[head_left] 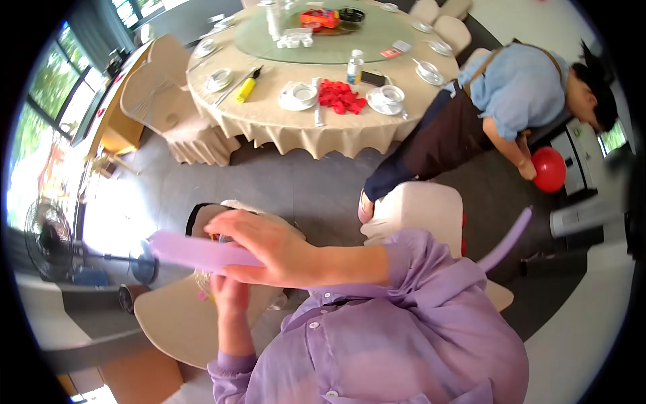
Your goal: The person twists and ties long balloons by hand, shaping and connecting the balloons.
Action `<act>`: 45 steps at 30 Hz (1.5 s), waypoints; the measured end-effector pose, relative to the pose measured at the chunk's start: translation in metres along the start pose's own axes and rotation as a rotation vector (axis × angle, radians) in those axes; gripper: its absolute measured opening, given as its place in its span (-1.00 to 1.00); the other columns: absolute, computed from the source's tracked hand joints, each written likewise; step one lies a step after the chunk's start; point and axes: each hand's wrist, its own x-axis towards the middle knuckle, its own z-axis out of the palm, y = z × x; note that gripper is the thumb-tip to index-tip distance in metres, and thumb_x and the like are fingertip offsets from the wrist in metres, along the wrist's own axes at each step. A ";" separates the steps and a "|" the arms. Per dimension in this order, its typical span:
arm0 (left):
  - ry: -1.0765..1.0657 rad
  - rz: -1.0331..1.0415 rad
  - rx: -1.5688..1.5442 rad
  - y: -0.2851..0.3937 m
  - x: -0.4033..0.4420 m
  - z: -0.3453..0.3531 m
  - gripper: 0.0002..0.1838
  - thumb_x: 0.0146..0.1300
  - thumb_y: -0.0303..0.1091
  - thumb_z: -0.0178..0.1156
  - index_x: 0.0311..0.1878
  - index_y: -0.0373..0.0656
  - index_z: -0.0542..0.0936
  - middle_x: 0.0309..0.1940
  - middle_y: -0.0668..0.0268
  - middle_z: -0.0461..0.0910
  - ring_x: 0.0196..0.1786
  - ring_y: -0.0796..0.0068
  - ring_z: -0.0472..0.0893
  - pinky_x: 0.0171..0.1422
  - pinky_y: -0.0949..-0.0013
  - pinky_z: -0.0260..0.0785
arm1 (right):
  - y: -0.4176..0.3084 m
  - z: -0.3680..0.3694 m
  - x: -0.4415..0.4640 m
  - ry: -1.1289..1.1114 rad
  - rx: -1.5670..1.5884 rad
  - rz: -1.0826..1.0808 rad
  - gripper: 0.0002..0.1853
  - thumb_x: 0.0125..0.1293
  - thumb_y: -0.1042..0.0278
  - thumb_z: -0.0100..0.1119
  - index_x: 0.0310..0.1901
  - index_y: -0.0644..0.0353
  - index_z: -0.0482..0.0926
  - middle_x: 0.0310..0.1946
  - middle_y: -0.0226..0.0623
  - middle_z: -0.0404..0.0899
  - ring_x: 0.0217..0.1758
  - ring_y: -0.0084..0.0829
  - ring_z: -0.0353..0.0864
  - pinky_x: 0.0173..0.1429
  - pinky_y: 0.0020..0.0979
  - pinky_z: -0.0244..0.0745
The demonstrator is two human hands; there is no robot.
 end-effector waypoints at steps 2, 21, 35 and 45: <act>-0.041 0.047 -0.095 0.008 0.012 -0.043 -0.36 0.14 -0.04 0.25 0.15 -0.26 0.32 -0.04 0.12 0.44 0.00 0.19 0.51 0.09 0.20 0.39 | 0.016 -0.012 -0.027 -0.015 -0.076 0.110 -0.43 0.09 0.35 0.31 0.14 0.27 0.35 0.07 -0.08 0.40 0.13 -0.11 0.43 0.17 -0.27 0.36; 0.945 -0.054 -0.328 -0.017 -0.012 -0.224 -0.24 0.17 0.13 0.21 0.24 -0.20 0.23 -0.06 0.13 0.46 -0.01 0.20 0.45 0.13 0.14 0.32 | 0.060 0.001 -0.122 -0.688 -0.345 0.552 -0.53 0.03 0.04 0.29 -0.06 0.09 0.49 -0.23 -0.22 0.54 -0.12 -0.18 0.56 -0.04 -0.24 0.45; 0.646 -0.206 -0.458 -0.070 -0.092 -0.191 -0.40 0.31 0.04 0.00 0.31 -0.09 0.29 0.26 0.24 0.32 0.23 0.25 0.38 0.27 0.07 0.27 | 0.070 0.047 -0.160 -0.802 -0.258 0.504 -0.51 0.06 -0.05 0.24 -0.08 0.13 0.47 -0.24 -0.19 0.54 -0.14 -0.14 0.56 -0.08 -0.19 0.46; 0.499 -0.349 -0.304 -0.083 0.001 -0.147 -0.48 0.34 0.06 -0.02 0.15 -0.16 0.36 -0.03 0.18 0.45 0.04 0.24 0.44 0.24 0.09 0.25 | 0.052 0.024 -0.186 -0.515 -0.346 0.675 -0.51 0.09 -0.02 0.23 -0.06 0.16 0.45 -0.28 -0.19 0.54 -0.17 -0.16 0.58 -0.09 -0.21 0.47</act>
